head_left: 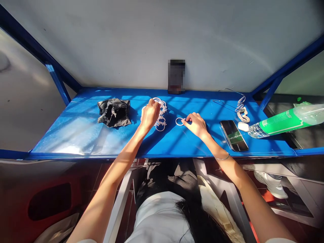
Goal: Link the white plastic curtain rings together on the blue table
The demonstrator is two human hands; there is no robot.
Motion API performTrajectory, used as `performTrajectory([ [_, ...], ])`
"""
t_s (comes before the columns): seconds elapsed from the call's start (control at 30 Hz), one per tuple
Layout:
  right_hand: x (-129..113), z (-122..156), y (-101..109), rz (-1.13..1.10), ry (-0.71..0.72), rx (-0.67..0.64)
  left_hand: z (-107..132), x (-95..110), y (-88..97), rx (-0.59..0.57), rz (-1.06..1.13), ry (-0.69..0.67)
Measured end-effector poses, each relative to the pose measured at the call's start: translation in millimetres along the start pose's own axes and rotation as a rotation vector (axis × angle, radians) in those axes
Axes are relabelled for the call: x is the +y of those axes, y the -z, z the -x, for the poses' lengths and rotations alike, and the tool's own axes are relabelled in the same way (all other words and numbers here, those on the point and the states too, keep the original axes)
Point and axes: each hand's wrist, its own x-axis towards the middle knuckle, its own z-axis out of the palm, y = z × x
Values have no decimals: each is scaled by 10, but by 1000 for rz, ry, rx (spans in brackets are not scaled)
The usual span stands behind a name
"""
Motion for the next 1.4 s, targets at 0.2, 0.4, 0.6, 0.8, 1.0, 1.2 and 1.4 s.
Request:
performTrajectory([
  [0.2,-10,6,-57,-44,51,-32,12,0,-35,-78,-10,-10],
  [0.4,-110,3,14,-140,1,-107,22,4,-34,-28,11,-46],
  [0.6,-247,51,36,-179,24,-96,110,168,-69,-131,432,-224],
  [0.8,-294,87,62,-305,18,-108,224,329,-180,-388,765,-141],
  [1.0,-351,54,68,-504,-82,-147,208,345,-151,-583,1038,39],
  [1.2,-366,1,58,-896,-308,-461,212,361,-146,-724,1159,44],
  [1.4,-372,15,74,-1201,-419,-576,211,396,-117,-795,1321,92],
])
